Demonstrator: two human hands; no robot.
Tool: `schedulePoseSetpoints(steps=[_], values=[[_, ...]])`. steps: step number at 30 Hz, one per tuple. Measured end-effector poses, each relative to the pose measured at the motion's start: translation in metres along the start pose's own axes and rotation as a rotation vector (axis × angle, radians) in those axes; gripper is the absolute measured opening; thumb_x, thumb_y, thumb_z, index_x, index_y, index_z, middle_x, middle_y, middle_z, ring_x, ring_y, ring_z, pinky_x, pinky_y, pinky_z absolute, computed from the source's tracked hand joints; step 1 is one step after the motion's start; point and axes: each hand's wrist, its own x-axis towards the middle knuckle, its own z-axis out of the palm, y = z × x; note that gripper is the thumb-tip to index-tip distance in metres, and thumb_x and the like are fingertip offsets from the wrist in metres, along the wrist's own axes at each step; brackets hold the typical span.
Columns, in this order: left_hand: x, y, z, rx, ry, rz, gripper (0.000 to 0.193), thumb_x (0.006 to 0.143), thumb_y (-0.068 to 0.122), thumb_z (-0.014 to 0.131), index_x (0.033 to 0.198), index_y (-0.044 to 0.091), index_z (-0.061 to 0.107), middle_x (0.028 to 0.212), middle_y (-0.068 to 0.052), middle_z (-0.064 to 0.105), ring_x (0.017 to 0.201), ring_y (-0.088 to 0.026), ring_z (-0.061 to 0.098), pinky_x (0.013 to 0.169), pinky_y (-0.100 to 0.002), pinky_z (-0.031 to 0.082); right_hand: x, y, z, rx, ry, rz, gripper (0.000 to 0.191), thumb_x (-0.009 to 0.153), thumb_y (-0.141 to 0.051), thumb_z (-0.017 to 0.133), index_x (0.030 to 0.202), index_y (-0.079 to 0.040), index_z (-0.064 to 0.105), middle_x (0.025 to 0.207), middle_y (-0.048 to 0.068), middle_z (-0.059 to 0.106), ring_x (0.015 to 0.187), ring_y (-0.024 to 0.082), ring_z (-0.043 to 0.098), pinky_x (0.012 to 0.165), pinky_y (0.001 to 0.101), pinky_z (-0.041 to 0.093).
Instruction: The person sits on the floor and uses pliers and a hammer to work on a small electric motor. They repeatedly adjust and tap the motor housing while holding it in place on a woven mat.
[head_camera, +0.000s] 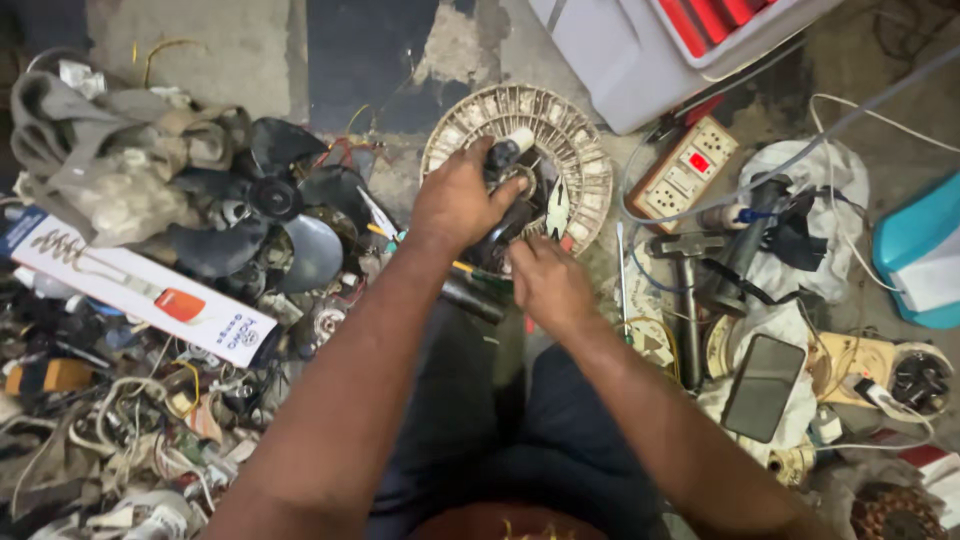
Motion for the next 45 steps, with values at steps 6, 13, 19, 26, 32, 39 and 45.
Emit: schedulePoseSetpoints(steps=[6,13,19,26,32,39,45], values=[[0.001,0.0,-0.004,0.004,0.001,0.009,0.079,0.081,0.05,0.076,0.145,0.01,0.05,0.133,-0.021,0.062,0.122,-0.038,0.059,0.102,-0.046,0.047,0.018,0.003,0.017,1.359,0.045,1.218,0.015,0.097,-0.01,0.067,0.097,-0.006,0.052,0.072,0.012,0.062,0.059,0.027,0.06,0.051,0.0416,0.053],[0.003,-0.002,-0.003,0.009,-0.024,0.056,0.077,0.083,0.051,0.075,0.142,0.009,0.053,0.128,-0.022,0.066,0.12,-0.038,0.062,0.102,-0.046,0.049,-0.009,0.003,0.008,1.074,0.016,0.788,0.009,0.099,-0.008,0.065,0.103,-0.006,0.057,0.084,0.007,0.073,0.071,0.015,0.069,0.061,0.0277,0.058],[0.006,-0.006,-0.001,0.017,-0.01,0.024,0.076,0.083,0.051,0.075,0.142,0.008,0.053,0.127,-0.021,0.067,0.118,-0.038,0.064,0.101,-0.047,0.05,0.011,-0.009,0.002,0.59,0.059,0.486,0.009,0.097,-0.007,0.071,0.094,-0.002,0.064,0.079,0.009,0.074,0.07,0.014,0.072,0.06,0.029,0.054],[0.003,0.002,-0.004,0.011,0.0,-0.003,0.079,0.081,0.05,0.076,0.144,0.01,0.051,0.128,-0.022,0.065,0.118,-0.039,0.063,0.099,-0.047,0.05,-0.006,-0.013,-0.014,0.607,0.162,0.439,0.008,0.099,-0.009,0.066,0.102,-0.003,0.062,0.087,0.014,0.073,0.08,0.026,0.076,0.069,0.0384,0.058],[0.005,0.01,-0.008,0.057,-0.07,-0.042,0.083,0.082,0.054,0.075,0.147,0.01,0.047,0.127,-0.022,0.065,0.12,-0.039,0.062,0.101,-0.048,0.049,0.018,-0.016,-0.005,0.165,0.022,0.399,0.017,0.102,-0.022,0.064,0.097,-0.006,0.065,0.083,0.018,0.071,0.075,0.041,0.069,0.066,0.0517,0.054],[0.002,0.006,-0.011,0.015,-0.029,0.003,0.083,0.081,0.054,0.075,0.146,0.01,0.048,0.132,-0.022,0.063,0.121,-0.039,0.061,0.102,-0.047,0.049,0.006,-0.021,-0.037,0.171,0.003,0.378,0.02,0.095,-0.021,0.063,0.106,-0.006,0.071,0.082,0.023,0.069,0.072,0.043,0.068,0.063,0.0526,0.053],[0.006,0.007,-0.006,0.05,-0.086,-0.083,0.079,0.083,0.055,0.073,0.146,0.012,0.051,0.132,-0.02,0.066,0.124,-0.037,0.063,0.105,-0.046,0.05,0.029,-0.022,-0.034,0.138,-0.151,0.332,0.018,0.104,-0.023,0.062,0.096,-0.008,0.067,0.08,0.021,0.07,0.075,0.043,0.068,0.07,0.0549,0.054]])
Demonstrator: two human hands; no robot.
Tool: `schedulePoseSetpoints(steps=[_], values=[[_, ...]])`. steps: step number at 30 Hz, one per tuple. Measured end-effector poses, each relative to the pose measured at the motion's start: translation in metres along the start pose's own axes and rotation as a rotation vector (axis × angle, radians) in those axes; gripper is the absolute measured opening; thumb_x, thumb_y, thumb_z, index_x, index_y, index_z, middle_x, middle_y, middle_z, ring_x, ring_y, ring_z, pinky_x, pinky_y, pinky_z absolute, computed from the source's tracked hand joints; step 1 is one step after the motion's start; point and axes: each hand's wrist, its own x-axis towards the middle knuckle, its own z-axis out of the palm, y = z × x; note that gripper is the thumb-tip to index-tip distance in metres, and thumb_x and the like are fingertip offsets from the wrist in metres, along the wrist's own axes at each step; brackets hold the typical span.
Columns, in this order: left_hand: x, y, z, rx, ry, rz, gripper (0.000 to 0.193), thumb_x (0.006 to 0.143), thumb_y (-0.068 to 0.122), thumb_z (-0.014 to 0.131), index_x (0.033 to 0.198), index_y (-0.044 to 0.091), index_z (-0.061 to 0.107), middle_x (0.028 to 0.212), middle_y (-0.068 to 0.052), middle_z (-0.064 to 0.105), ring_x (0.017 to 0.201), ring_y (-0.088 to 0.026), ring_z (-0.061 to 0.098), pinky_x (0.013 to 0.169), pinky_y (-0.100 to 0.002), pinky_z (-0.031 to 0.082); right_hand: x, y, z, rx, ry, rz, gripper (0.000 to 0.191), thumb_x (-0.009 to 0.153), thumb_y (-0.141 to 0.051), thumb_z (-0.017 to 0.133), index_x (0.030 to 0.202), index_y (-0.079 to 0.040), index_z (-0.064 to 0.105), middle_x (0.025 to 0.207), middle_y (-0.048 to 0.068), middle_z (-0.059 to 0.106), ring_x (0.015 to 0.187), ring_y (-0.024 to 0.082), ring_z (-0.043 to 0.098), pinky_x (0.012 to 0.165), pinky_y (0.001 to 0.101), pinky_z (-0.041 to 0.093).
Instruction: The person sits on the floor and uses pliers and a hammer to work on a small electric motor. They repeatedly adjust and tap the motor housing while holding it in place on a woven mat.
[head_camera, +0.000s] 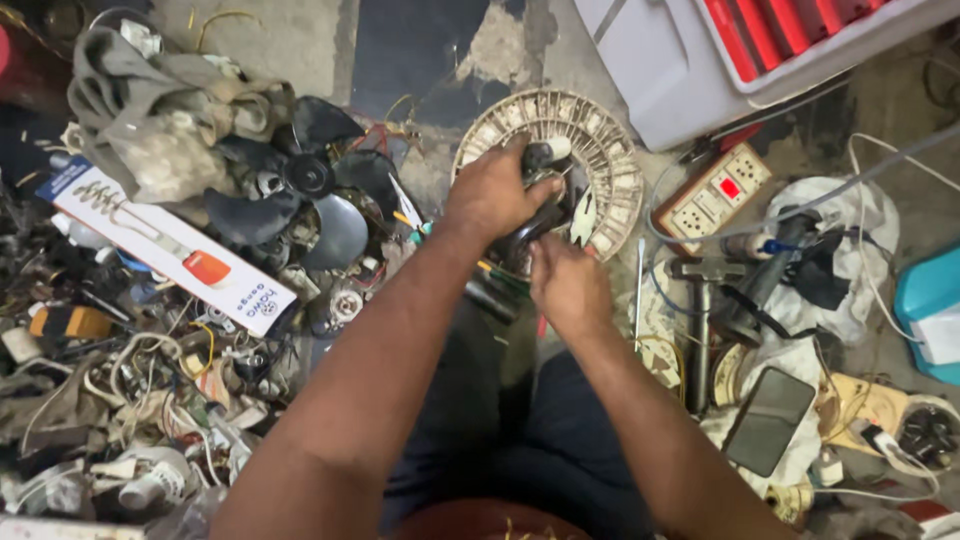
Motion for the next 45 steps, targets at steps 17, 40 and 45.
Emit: schedulePoseSetpoints(steps=[17,40,45], values=[[-0.005,-0.004,0.001,0.014,0.002,0.084,0.083,0.085,0.057,0.072,0.15,0.013,0.045,0.133,-0.026,0.061,0.121,-0.043,0.061,0.102,-0.05,0.049,0.006,0.043,0.018,0.99,-0.438,0.796,0.031,0.099,-0.033,0.059,0.092,-0.006,0.071,0.07,0.008,0.071,0.057,0.02,0.066,0.055,0.0347,0.057],[-0.016,0.02,-0.003,0.057,0.151,-0.206,0.065,0.066,0.057,0.084,0.106,0.006,0.075,0.109,-0.019,0.074,0.103,-0.033,0.072,0.092,-0.043,0.056,-0.016,0.009,0.029,0.281,0.102,0.133,0.021,0.097,-0.022,0.063,0.092,-0.004,0.074,0.077,0.018,0.071,0.07,0.038,0.069,0.065,0.0474,0.054],[-0.015,0.017,-0.001,0.069,0.171,-0.187,0.063,0.068,0.059,0.084,0.101,0.006,0.076,0.105,-0.02,0.074,0.101,-0.035,0.072,0.092,-0.044,0.056,-0.012,0.004,0.032,0.14,-0.053,0.281,0.022,0.1,-0.023,0.061,0.092,-0.006,0.071,0.077,0.02,0.069,0.074,0.041,0.069,0.071,0.0508,0.054]])
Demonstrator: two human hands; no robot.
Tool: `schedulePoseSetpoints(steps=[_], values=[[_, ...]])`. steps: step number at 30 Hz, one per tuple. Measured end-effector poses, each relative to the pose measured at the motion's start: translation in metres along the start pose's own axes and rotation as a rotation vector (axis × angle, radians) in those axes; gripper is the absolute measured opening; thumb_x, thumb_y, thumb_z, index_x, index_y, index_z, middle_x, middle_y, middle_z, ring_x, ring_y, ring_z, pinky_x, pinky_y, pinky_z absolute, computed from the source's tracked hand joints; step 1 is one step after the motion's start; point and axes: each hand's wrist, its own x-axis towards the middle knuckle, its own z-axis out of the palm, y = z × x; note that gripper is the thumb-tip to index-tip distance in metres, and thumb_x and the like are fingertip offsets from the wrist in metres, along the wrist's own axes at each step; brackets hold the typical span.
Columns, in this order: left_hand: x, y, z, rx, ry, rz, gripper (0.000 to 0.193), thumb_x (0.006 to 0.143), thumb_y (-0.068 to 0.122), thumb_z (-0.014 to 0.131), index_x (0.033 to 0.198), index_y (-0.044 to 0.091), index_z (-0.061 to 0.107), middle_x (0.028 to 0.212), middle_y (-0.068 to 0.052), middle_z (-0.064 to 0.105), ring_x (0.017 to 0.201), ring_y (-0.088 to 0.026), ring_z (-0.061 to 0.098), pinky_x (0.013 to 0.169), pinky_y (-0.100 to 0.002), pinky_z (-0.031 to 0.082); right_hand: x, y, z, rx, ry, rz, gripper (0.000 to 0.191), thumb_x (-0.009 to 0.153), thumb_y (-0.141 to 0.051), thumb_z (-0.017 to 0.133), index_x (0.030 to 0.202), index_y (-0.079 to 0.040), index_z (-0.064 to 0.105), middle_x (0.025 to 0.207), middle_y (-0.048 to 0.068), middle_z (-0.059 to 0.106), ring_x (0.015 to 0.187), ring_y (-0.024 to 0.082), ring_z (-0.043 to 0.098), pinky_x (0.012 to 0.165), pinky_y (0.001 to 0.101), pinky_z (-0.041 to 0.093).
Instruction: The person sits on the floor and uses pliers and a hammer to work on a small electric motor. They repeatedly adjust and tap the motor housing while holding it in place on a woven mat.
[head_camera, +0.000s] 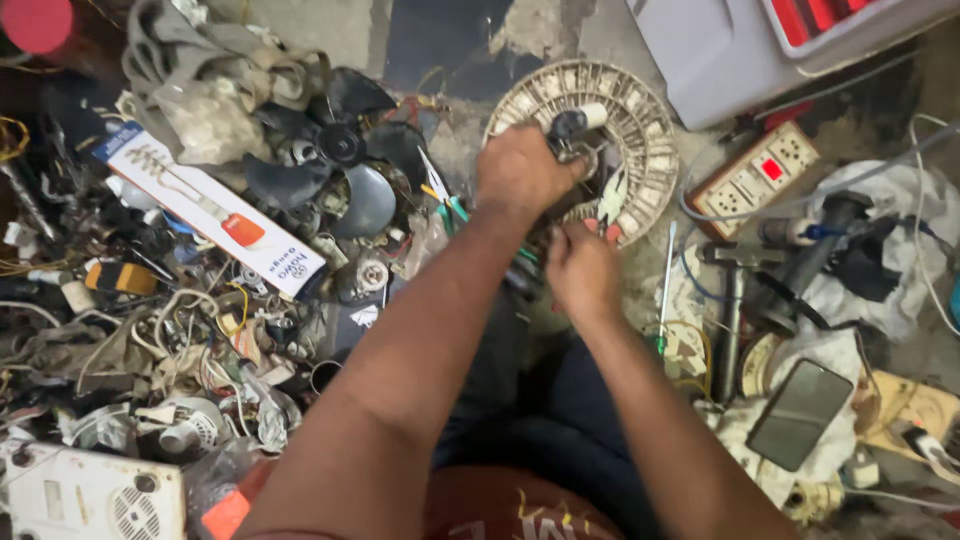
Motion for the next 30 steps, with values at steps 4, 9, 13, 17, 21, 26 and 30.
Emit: schedulePoseSetpoints(steps=[4,9,13,17,21,26,30], values=[[0.002,-0.01,-0.004,0.002,-0.008,0.033,0.065,0.067,0.059,0.084,0.101,0.005,0.075,0.101,-0.021,0.075,0.099,-0.035,0.073,0.091,-0.043,0.057,0.018,-0.001,0.016,0.081,0.139,-0.182,0.019,0.095,-0.021,0.065,0.087,-0.005,0.072,0.08,0.019,0.071,0.075,0.042,0.068,0.066,0.0517,0.053],[0.01,-0.007,-0.007,-0.021,0.036,0.056,0.065,0.068,0.059,0.085,0.1,0.003,0.075,0.1,-0.023,0.074,0.098,-0.039,0.071,0.087,-0.047,0.057,0.026,-0.004,0.002,0.164,0.099,-0.05,0.022,0.097,-0.025,0.062,0.088,-0.006,0.07,0.074,0.018,0.07,0.069,0.039,0.072,0.065,0.0496,0.055],[0.026,0.007,0.001,-0.101,0.099,0.126,0.065,0.069,0.057,0.085,0.1,0.002,0.073,0.099,-0.023,0.074,0.097,-0.04,0.072,0.088,-0.047,0.056,0.041,-0.011,-0.018,0.054,0.096,-0.065,0.019,0.097,-0.024,0.062,0.092,-0.008,0.072,0.075,0.019,0.071,0.071,0.041,0.07,0.065,0.0513,0.055],[0.035,0.008,0.012,-0.101,0.074,0.132,0.07,0.068,0.056,0.086,0.106,-0.001,0.07,0.102,-0.024,0.073,0.1,-0.04,0.07,0.089,-0.047,0.055,0.038,-0.012,-0.031,0.055,0.073,-0.056,0.02,0.098,-0.025,0.061,0.091,-0.01,0.071,0.073,0.016,0.072,0.069,0.038,0.071,0.064,0.0499,0.056],[0.034,0.002,0.013,-0.219,0.086,0.154,0.066,0.067,0.051,0.085,0.108,0.001,0.07,0.101,-0.023,0.075,0.1,-0.039,0.072,0.09,-0.046,0.056,0.013,-0.012,-0.044,0.225,-0.009,0.097,0.018,0.094,-0.023,0.056,0.098,-0.01,0.069,0.072,0.013,0.073,0.066,0.031,0.077,0.059,0.0465,0.06],[0.031,0.002,0.004,-0.175,0.07,0.112,0.069,0.067,0.051,0.089,0.11,0.001,0.068,0.1,-0.025,0.074,0.099,-0.04,0.071,0.09,-0.046,0.056,0.024,-0.019,-0.033,-0.147,0.101,-0.114,0.02,0.099,-0.022,0.063,0.095,-0.005,0.073,0.074,0.02,0.071,0.067,0.037,0.07,0.063,0.0488,0.056],[0.031,-0.007,0.006,-0.203,0.056,0.137,0.065,0.067,0.049,0.088,0.108,0.003,0.069,0.1,-0.022,0.075,0.098,-0.038,0.073,0.089,-0.046,0.056,0.037,0.002,-0.017,0.269,-0.09,0.003,0.025,0.102,-0.022,0.055,0.101,-0.004,0.073,0.074,0.013,0.076,0.062,0.019,0.076,0.059,0.0377,0.06]])
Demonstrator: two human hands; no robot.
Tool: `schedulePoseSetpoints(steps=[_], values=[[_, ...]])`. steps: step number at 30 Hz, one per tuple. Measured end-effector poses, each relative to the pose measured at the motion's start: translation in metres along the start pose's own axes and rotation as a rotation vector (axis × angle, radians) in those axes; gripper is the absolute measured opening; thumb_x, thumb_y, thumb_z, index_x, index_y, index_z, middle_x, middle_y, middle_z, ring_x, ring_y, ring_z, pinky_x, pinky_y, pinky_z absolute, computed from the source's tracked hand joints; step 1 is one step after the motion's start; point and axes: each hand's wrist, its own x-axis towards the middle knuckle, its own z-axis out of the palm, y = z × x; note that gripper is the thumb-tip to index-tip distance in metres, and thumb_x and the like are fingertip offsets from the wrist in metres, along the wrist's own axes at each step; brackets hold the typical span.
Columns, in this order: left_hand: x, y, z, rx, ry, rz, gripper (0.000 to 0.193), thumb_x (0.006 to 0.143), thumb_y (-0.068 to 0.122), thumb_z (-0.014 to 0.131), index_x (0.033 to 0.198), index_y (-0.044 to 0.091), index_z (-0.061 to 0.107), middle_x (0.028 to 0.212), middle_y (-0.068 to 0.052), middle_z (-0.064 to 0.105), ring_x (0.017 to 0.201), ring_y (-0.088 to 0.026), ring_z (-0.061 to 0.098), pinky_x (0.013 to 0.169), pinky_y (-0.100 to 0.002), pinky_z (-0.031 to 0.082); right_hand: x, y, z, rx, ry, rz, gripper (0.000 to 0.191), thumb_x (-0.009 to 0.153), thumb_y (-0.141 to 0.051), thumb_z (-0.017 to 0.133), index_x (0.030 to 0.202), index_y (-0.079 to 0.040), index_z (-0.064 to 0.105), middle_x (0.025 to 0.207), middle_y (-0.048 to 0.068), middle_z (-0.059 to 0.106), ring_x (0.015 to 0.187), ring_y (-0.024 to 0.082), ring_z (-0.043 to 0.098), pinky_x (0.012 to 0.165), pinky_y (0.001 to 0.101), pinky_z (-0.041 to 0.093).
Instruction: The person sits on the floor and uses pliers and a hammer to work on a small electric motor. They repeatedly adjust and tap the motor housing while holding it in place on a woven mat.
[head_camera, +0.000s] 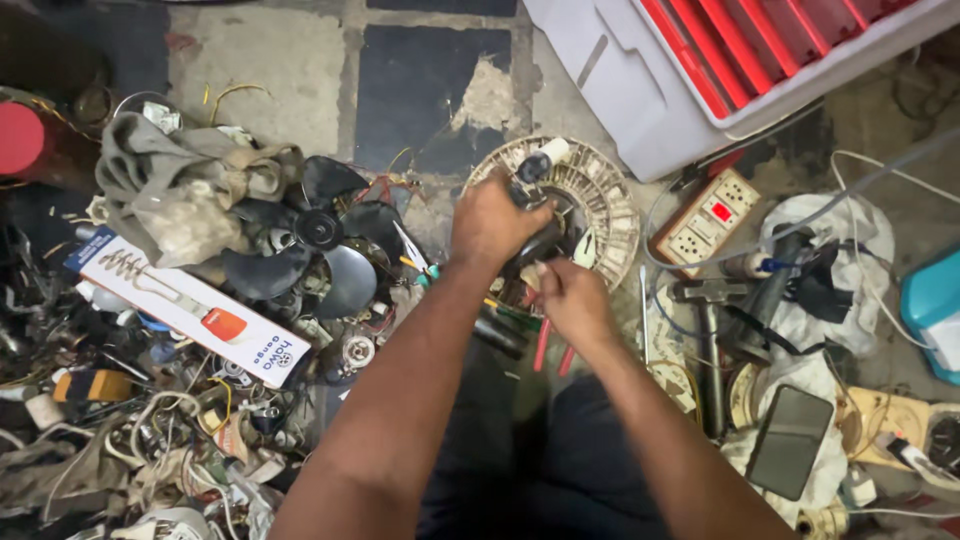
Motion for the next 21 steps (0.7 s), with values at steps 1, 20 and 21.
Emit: schedulePoseSetpoints(steps=[1,20,21], values=[[0.001,-0.003,0.002,-0.022,0.001,-0.002,0.065,0.066,0.049,0.088,0.108,0.003,0.07,0.101,-0.022,0.075,0.098,-0.037,0.073,0.089,-0.045,0.057,-0.001,0.01,-0.002,0.118,-0.055,0.124,0.028,0.103,-0.024,0.056,0.1,-0.003,0.073,0.075,0.013,0.076,0.061,0.019,0.074,0.058,0.0373,0.058],[0.019,-0.023,0.026,0.033,0.008,0.022,0.074,0.07,0.064,0.082,0.097,-0.004,0.074,0.095,-0.023,0.075,0.089,-0.038,0.075,0.084,-0.046,0.059,0.098,-0.076,0.048,-0.416,-0.053,0.134,0.056,0.093,-0.057,0.055,0.118,-0.01,0.072,0.097,0.022,0.075,0.087,0.041,0.071,0.079,0.0526,0.054],[0.019,-0.024,0.026,0.014,0.031,0.043,0.073,0.069,0.064,0.082,0.098,-0.003,0.074,0.096,-0.023,0.075,0.09,-0.037,0.075,0.085,-0.046,0.059,0.099,-0.076,0.045,-0.396,-0.058,0.135,0.055,0.093,-0.056,0.054,0.118,-0.011,0.071,0.096,0.022,0.075,0.086,0.041,0.071,0.079,0.0529,0.054]])
